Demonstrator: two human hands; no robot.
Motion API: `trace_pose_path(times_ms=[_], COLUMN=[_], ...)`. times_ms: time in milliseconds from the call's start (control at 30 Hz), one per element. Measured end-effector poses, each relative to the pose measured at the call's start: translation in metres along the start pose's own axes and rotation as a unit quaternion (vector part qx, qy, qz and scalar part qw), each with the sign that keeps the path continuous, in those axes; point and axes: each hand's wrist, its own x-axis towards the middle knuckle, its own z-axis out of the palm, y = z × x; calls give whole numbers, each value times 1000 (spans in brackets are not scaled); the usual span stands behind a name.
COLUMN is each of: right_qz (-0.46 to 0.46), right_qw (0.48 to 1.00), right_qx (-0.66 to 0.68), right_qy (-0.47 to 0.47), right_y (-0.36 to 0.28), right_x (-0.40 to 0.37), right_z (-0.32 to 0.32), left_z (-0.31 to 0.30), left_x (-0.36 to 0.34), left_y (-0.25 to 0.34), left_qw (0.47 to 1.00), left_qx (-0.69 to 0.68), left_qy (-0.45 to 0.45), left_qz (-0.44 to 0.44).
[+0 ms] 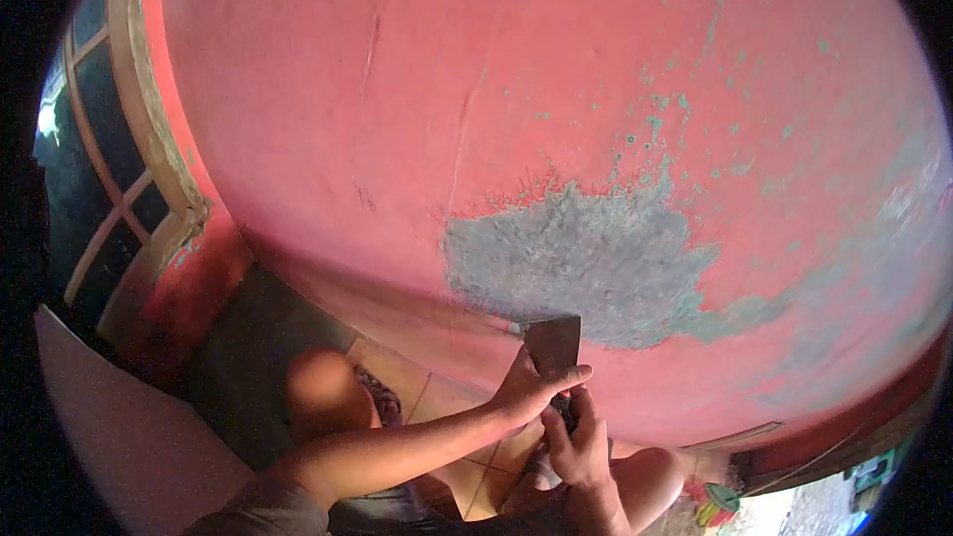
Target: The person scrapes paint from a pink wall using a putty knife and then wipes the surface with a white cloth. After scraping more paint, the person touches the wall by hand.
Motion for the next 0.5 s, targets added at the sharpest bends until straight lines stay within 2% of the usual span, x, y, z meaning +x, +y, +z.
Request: trace_pose_path(times_ms=[67, 100, 133, 167, 233, 300, 367, 467, 500], right_qz=[8, 56, 65, 69, 75, 89, 96, 125, 136], right_qw=[997, 996, 998, 997, 997, 995, 995, 992, 990], right_qx=[71, 68, 15, -34, -6, 31, 32, -1, 30], right_qy=[13, -7, -14, -18, 7, 10, 7, 10, 9], right_y=[-3, -12, -16, -19, -11, 0, 8, -7, -7], right_x=[9, -19, -13, -3, 3, 8, 10, 11, 10], right_z=[-19, 20, 6, -3, -5, -4, -4, -4, -4], left_z=[19, -3, 8, 11, 19, 17, 11, -11, -17], left_x=[2, -51, -52, -54, -61, -70, -61, -43, -37], left_y=[6, 0, -13, -23, -32, -29, -26, -11, -9], left_qw=[997, 992, 989, 973, 876, 870, 835, 759, 728], left_qx=[9, 35, 35, 131, 336, 360, 400, 511, 554], left_qy=[61, 115, 141, 162, 253, 171, 167, 119, 94], left_qz=[-38, -36, 15, 96, 235, 290, 340, 385, 394])
